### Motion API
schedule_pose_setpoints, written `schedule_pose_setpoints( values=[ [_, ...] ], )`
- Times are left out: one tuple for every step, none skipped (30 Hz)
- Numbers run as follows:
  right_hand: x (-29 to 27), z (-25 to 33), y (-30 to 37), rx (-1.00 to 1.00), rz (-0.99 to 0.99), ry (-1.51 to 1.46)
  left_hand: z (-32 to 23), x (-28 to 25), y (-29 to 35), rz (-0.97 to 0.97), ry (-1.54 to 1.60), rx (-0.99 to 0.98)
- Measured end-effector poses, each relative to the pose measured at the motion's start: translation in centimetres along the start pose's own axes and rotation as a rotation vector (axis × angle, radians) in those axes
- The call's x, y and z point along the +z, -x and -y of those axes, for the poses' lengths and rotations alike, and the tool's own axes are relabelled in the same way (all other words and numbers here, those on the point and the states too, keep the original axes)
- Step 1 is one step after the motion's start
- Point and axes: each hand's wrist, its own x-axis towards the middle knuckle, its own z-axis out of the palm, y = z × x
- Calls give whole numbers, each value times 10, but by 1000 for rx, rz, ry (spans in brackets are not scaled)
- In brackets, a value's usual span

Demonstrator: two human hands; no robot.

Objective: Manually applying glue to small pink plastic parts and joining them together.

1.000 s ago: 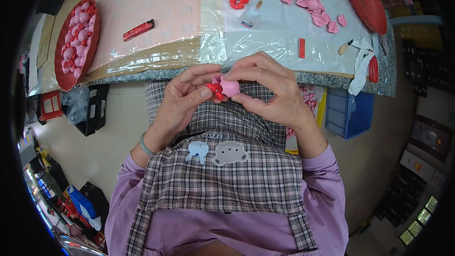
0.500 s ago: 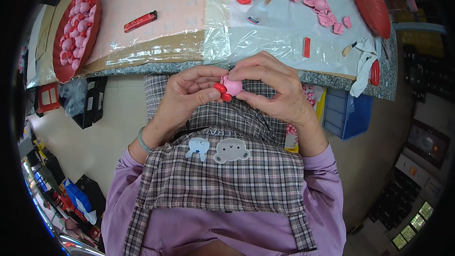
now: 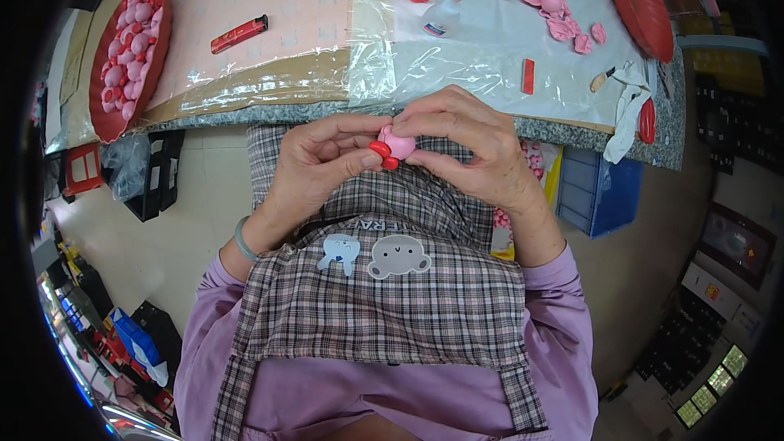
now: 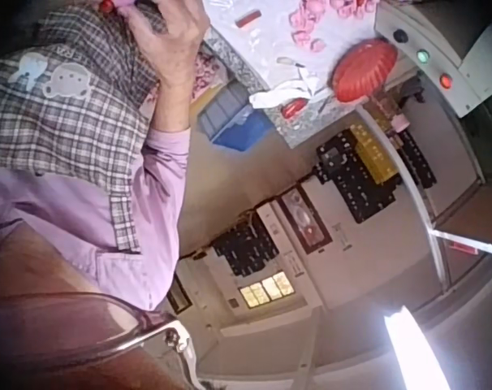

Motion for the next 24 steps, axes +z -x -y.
schedule_pose_setpoints(
  values=[
    [0, 0, 0, -2, 2, 10, 0, 0, 0, 1, 0, -2],
    [0, 1, 0, -3, 3, 19, 0, 1, 0, 0, -41, 16],
    [1, 1, 0, -1, 2, 19, 0, 1, 1, 0, -81, 34],
    [1, 2, 0, -8, -4, 27, 0, 2, 1, 2, -81, 32],
    [2, 2, 0, -15, -11, 34, 0, 2, 1, -4, -81, 45],
    [2, 1, 0, -14, -12, 34, 0, 2, 1, -11, -81, 58],
    [3, 0, 0, -29, -20, 23, 0, 3, 0, -9, -81, 56],
    [3, -1, 0, -43, -28, 12, 0, 4, 0, -18, -58, 55],
    [3, 0, 0, -42, -29, 12, 0, 4, 0, -27, -36, 54],
    [4, 2, 0, 11, -30, -19, 0, 3, -1, -26, -37, 52],
    [4, 3, 0, 64, -31, -50, 0, 2, -1, -38, -28, 31],
    [5, 4, -1, 62, -32, -51, 0, 0, -1, -51, -21, 11],
    [6, 5, -1, 115, -39, -60, 1, 0, -3, -52, -23, 11],
    [7, 6, -1, 167, -46, -69, 2, -1, -4, -67, 46, -12],
    [8, 7, -2, 164, -48, -71, 3, -3, -4, -82, 113, -34],
    [9, 8, -2, 175, -62, -56, 3, -3, -5, -83, 109, -34],
    [11, 9, -3, 187, -76, -41, 3, -2, -6, -95, 167, -32],
    [14, 11, -3, 182, -77, -45, 4, -1, -7, -109, 225, -30],
    [19, 13, -3, 178, -108, -24, 5, -2, -7, -112, 220, -29],
    [23, 13, -3, 174, -138, -3, 6, -2, -8, -129, 271, -30],
    [25, 12, -2, 149, -127, 22, 7, -2, -8, -144, 326, -31],
    [28, 14, -2, 147, -125, 20, 7, -1, -8, -146, 325, -30],
    [33, 17, -3, 141, -151, 29, 7, -1, -8, -141, 372, -28],
    [36, 19, -4, 137, -179, 40, 6, 0, -9, -134, 418, -28]
  ],
)
